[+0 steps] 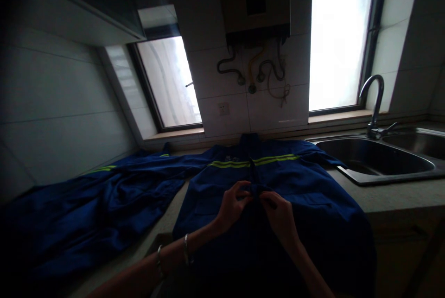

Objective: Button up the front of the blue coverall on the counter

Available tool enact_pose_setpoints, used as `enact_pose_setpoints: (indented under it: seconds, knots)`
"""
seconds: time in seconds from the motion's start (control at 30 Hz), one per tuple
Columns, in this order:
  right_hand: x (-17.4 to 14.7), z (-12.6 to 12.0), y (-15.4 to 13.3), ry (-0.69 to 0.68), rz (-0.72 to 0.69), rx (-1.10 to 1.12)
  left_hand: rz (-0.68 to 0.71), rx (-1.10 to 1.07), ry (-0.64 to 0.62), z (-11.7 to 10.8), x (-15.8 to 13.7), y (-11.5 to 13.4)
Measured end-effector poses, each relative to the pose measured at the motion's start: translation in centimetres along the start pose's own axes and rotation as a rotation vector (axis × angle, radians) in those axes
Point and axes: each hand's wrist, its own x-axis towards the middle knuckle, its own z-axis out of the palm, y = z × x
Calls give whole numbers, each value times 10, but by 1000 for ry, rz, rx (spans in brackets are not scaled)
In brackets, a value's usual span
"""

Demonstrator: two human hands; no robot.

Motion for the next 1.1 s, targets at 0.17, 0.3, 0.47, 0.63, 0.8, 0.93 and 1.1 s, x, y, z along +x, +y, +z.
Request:
enact_pose_setpoints:
  seconds: [0.17, 0.3, 0.47, 0.63, 0.8, 0.93, 1.1]
  knots:
    - [-4, 0, -3, 10, 61, 14, -34, -136, 6, 0, 3, -5]
    - [-5, -3, -5, -14, 59, -37, -80, -297, -98, 0, 5, -11]
    - [-1, -1, -3, -53, 22, -56, -143, -345, -193, 1, 7, -16]
    - [-3, 9, 2, -35, -5, 16, -286, -380, -196, -1, 13, -18]
    - [-14, 14, -3, -91, -123, -73, -588, -503, -298, -12, 20, -20]
    - [-17, 14, -7, -51, -155, -188, -620, -555, -383, -16, 22, -24]
    - [-12, 10, -4, -157, -179, -200, -537, -393, -304, -9, 18, -27]
